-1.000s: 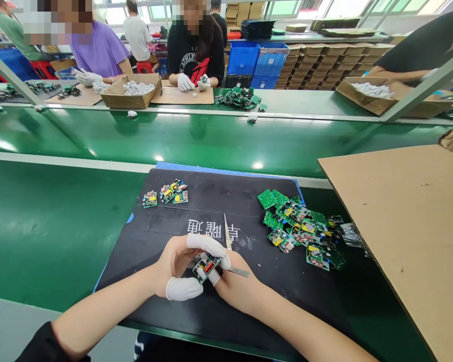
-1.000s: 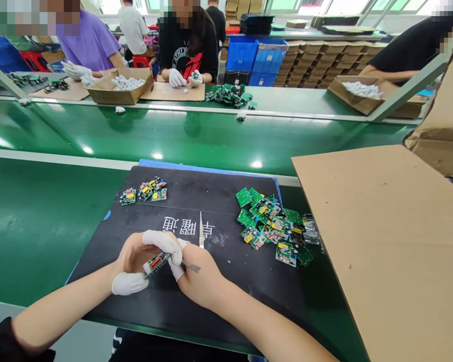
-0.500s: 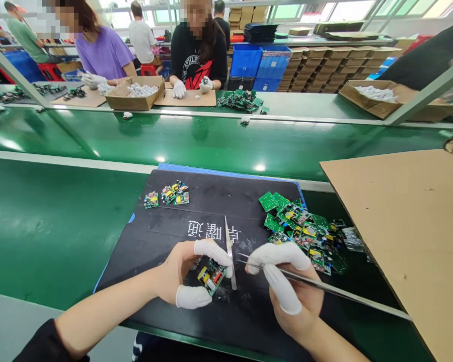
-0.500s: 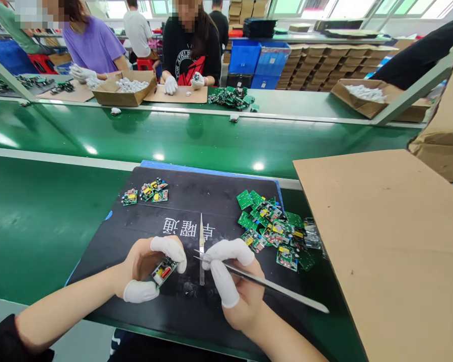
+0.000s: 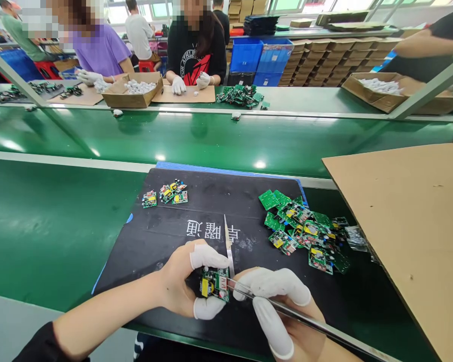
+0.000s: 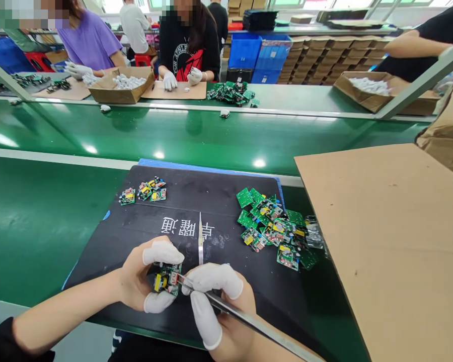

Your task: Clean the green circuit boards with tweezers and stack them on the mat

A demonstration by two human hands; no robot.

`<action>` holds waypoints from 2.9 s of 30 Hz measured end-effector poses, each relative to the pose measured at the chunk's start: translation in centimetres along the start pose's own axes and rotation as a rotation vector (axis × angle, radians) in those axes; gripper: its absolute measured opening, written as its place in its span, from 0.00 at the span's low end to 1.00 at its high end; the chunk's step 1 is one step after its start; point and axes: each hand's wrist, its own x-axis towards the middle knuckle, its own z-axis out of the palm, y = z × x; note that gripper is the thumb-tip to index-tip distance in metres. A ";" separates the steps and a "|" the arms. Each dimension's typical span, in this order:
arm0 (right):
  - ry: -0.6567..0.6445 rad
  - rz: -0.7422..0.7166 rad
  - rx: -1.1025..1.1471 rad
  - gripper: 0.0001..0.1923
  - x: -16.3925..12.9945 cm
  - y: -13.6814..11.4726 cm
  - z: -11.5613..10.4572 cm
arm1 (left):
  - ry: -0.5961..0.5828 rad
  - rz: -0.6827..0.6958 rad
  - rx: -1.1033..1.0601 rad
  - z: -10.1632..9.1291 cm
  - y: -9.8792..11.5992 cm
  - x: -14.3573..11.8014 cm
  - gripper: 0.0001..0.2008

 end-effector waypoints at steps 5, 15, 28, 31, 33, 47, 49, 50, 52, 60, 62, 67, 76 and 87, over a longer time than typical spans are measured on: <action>0.061 0.002 -0.025 0.03 0.0 0.2 0.3 | -0.004 0.027 0.018 0.0 -0.2 -0.2 0.23; 0.038 0.001 0.035 0.07 -0.4 1.0 0.1 | 0.029 0.080 0.110 -0.1 -0.1 0.2 0.24; 0.075 0.042 0.109 0.05 -0.2 1.2 0.4 | 0.106 0.089 0.260 0.5 0.3 0.0 0.22; 0.087 0.074 0.170 0.04 0.0 1.1 0.5 | 0.104 0.100 0.208 0.7 0.0 -0.4 0.23; 0.098 0.111 0.199 0.03 0.2 0.9 0.4 | 0.106 0.105 0.176 0.7 -0.2 -0.6 0.24; 0.079 0.212 0.254 0.03 0.3 0.6 0.2 | 0.106 0.037 0.097 0.8 -0.2 -0.9 0.24; 0.074 0.235 0.237 0.04 0.3 0.6 0.1 | 0.103 0.042 0.102 0.9 -0.3 -1.0 0.24; 0.070 0.246 0.230 0.05 0.4 0.6 0.1 | 0.102 0.048 0.104 0.9 -0.4 -1.0 0.24; 0.063 0.266 0.211 0.06 0.5 0.5 0.0 | 0.095 0.058 0.105 0.9 -0.4 -1.0 0.24; 0.007 0.318 0.251 0.07 1.1 0.3 -0.1 | -0.013 -0.004 0.025 0.4 -0.2 -0.7 0.23; 0.012 0.324 0.242 0.08 1.1 0.3 -0.2 | -0.016 -0.035 -0.004 0.4 -0.1 -0.7 0.23; 0.043 0.390 0.258 0.11 1.4 0.5 -0.4 | 0.010 -0.066 0.041 0.5 -0.1 -0.7 0.22; -0.079 0.161 0.032 0.10 1.5 0.5 -0.8 | -0.004 -0.090 0.047 0.4 0.0 -0.6 0.20; -0.224 -0.277 -0.309 0.09 0.6 1.9 -1.3 | 0.008 -0.053 0.055 0.5 0.1 -0.5 0.20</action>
